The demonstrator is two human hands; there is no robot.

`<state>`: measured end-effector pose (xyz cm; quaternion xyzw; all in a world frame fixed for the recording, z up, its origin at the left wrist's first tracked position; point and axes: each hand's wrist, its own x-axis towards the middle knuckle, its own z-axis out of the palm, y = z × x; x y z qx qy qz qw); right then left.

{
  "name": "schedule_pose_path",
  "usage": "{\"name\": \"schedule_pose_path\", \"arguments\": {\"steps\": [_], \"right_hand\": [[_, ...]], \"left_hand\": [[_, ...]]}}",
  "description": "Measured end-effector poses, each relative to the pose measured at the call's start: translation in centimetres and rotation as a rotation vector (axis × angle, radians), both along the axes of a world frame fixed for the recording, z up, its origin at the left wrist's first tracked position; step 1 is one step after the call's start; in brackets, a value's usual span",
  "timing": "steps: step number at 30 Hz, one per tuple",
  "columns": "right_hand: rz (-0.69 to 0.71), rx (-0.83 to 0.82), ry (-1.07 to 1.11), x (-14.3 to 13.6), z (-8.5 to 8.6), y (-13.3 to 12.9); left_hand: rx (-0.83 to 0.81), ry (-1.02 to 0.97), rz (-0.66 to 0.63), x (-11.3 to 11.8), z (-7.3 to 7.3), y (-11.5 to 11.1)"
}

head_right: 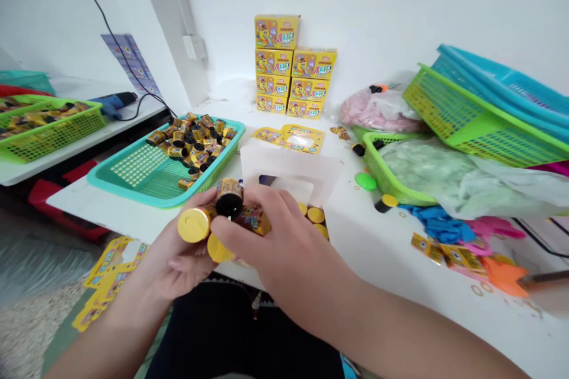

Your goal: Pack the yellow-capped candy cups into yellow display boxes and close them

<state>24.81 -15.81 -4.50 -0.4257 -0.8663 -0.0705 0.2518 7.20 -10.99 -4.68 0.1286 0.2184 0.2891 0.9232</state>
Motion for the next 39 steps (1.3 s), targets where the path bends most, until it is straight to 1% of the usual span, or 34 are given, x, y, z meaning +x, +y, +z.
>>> {"name": "schedule_pose_path", "arguments": {"steps": [2, 3, 5, 7, 10, 13, 15, 17, 19, 22, 25, 28, 30, 32, 34, 35, 37, 39], "right_hand": [[-0.017, 0.01, -0.001, 0.4, 0.3, -0.2], [-0.03, 0.038, -0.008, 0.6, 0.5, -0.4], [-0.051, 0.085, -0.027, 1.0, 0.9, -0.8], [-0.068, 0.067, -0.016, 1.5, 1.0, -1.3], [-0.142, -0.091, 0.044, 2.2, 0.6, -1.9], [-0.225, -0.28, 0.049, 2.4, -0.8, -1.8], [-0.245, -0.369, 0.033, 2.3, -1.7, -1.3], [-0.243, -0.424, 0.042, 2.0, -2.2, -0.7], [-0.235, -0.462, 0.073, 1.9, -2.2, -0.1], [-0.232, -0.522, 0.13, 2.1, -1.7, 0.1], [-0.237, -0.594, 0.181, 2.8, -1.2, -0.2], [-0.257, -0.575, 0.279, 3.4, -0.6, -0.7], [-0.252, -0.503, 0.418, 3.5, 0.1, -1.0], [-0.17, -0.507, 0.572, 3.3, 0.9, -1.2], [-0.056, -0.577, 0.652, 2.9, 1.6, -1.2], [-0.023, -0.617, 0.657, 2.7, 1.9, -1.2], [-0.002, -0.682, 0.675, 2.6, 2.1, -1.1], [0.002, -0.782, 0.764, 2.9, 2.0, -1.0]], "left_hand": [[0.07, 0.082, 0.072, 0.3, 0.2, -0.1], [0.124, 0.121, 0.13, 0.4, 0.3, -0.1], [0.26, 0.186, 0.269, 0.6, 0.2, -0.1], [0.383, 0.23, 0.354, 0.8, 0.0, 0.0], [0.488, 0.272, 0.381, 1.0, -0.2, 0.1], [0.522, 0.309, 0.46, 0.9, -0.4, 0.2], [0.533, 0.323, 0.491, 0.7, -0.5, 0.2], [0.547, 0.328, 0.497, 0.5, -0.4, 0.1], [0.555, 0.331, 0.475, 0.3, -0.2, -0.1], [0.535, 0.343, 0.434, 0.0, 0.2, -0.3], [0.524, 0.354, 0.442, 0.0, 0.4, -0.4], [0.556, 0.34, 0.425, 0.1, 0.4, -0.7], [0.579, 0.342, 0.356, 0.4, 0.2, -1.0], [0.608, 0.343, 0.21, 0.7, 0.0, -1.4], [0.66, 0.336, 0.058, 1.0, -0.2, -1.7], [0.691, 0.339, 0.006, 1.2, -0.3, -1.8], [0.758, 0.361, -0.04, 1.4, -0.5, -1.9], [0.805, 0.383, -0.065, 1.5, -0.6, -2.0]]}}
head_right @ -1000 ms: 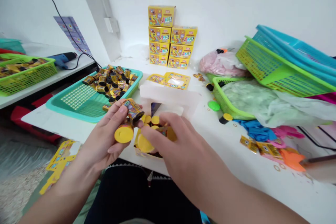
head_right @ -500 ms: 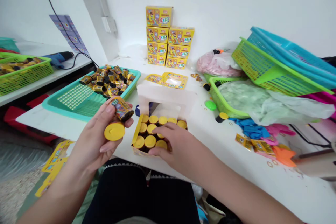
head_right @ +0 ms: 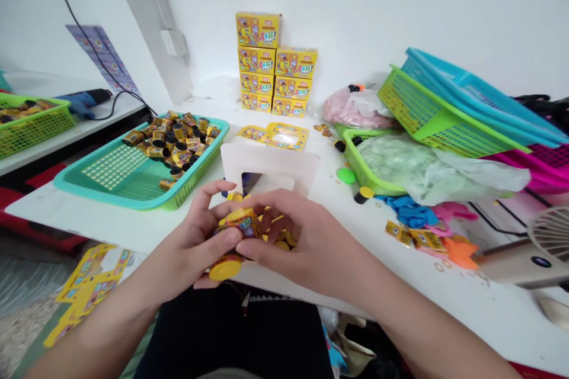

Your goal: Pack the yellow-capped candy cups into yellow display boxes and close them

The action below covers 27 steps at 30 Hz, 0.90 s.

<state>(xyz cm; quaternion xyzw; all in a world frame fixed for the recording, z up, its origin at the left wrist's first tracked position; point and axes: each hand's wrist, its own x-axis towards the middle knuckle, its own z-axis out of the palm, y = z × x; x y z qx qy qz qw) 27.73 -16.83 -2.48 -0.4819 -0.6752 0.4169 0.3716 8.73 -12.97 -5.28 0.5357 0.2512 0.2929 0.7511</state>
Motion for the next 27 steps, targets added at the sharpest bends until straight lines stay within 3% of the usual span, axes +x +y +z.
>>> {"name": "schedule_pose_path", "arguments": {"steps": [3, 7, 11, 14, 16, 19, 21, 27], "right_hand": [[-0.01, -0.084, 0.114, 1.4, -0.5, -0.1], [-0.118, 0.069, 0.03, 3.9, -1.0, -0.7], [-0.099, 0.249, -0.379, 5.3, -0.9, -1.2], [-0.001, 0.278, -0.623, 5.3, -0.9, -1.2], [0.049, 0.259, -0.698, 5.2, -1.1, -1.2], [0.099, 0.218, -0.774, 5.2, -1.1, -1.3], [0.102, 0.195, -0.82, 5.2, -1.0, -1.4], [0.052, 0.154, -0.901, 5.2, -0.5, -1.5]], "left_hand": [[0.018, -0.041, -0.072, 0.1, -0.2, 0.0], [0.136, -0.047, -0.146, -0.2, -0.4, 0.1], [0.487, 0.143, 0.063, -0.3, -0.4, 0.6], [0.68, 0.241, 0.124, 0.4, -0.3, 0.8], [0.679, 0.28, 0.121, 1.2, -0.4, 0.8], [0.488, 0.273, 0.049, 2.2, -0.9, 0.5], [0.475, 0.269, 0.027, 2.7, -1.3, 0.5], [0.923, 0.36, -0.016, 3.8, -2.1, 1.5]]}}
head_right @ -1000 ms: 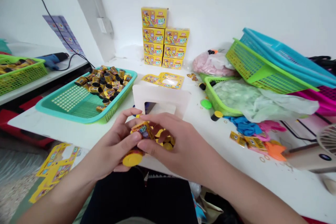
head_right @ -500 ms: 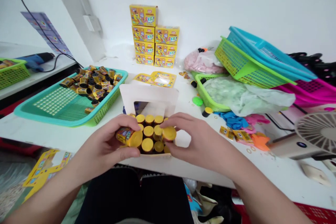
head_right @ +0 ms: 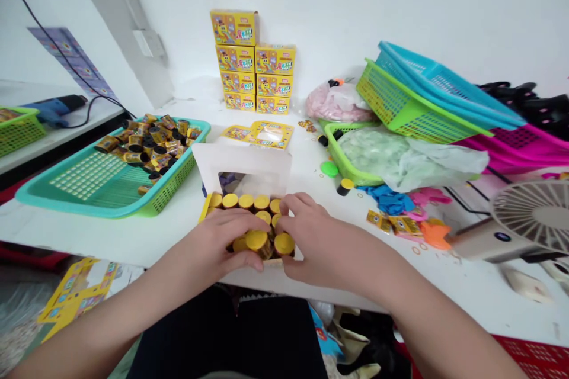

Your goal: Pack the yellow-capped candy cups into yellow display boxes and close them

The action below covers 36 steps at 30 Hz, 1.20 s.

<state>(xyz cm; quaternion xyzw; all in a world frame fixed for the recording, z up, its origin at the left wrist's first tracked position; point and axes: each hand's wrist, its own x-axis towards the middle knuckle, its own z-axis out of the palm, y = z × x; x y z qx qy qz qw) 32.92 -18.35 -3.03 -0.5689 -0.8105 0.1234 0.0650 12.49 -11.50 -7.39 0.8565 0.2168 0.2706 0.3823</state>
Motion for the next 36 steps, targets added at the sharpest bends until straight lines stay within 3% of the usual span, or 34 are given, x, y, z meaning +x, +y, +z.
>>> {"name": "schedule_pose_path", "arguments": {"steps": [8, 12, 15, 17, 19, 22, 24, 26, 32, 36], "right_hand": [[-0.051, -0.037, -0.057, 0.1, 0.0, 0.0], [-0.022, -0.107, -0.013, 1.8, -0.5, -0.1], [0.032, -0.11, 0.144, 3.8, -3.1, 0.3], [0.123, -0.034, 0.339, 4.6, -6.0, 0.8], [0.184, 0.049, 0.553, 4.6, -9.2, 1.4], [0.166, 0.178, 0.832, 3.9, -13.0, 2.1], [0.168, 0.22, 0.94, 3.6, -14.3, 2.6], [0.172, 0.246, 0.985, 3.7, -14.6, 3.1], [0.176, 0.491, 1.02, 7.1, -13.2, 4.9], [0.226, 0.578, 0.949, 9.2, -13.5, 5.2]], "left_hand": [[0.298, 0.196, 0.006, 0.9, -0.9, 0.7], [0.37, 0.11, -0.022, -2.5, 0.9, 0.3], [0.285, -0.023, 0.106, -6.6, 0.6, 0.8], [0.173, 0.085, 0.154, -8.5, -1.5, 1.6], [0.045, 0.137, 0.116, -9.1, -4.6, 2.5], [-0.089, -0.04, 0.038, -8.4, -8.6, 4.1], [-0.066, -0.142, -0.013, -7.6, -9.8, 5.1], [-0.001, -0.217, -0.05, -6.6, -9.8, 6.1], [0.184, -0.402, -0.163, -1.4, -7.9, 9.4], [0.246, -0.422, -0.248, 0.8, -8.3, 10.9]]}}
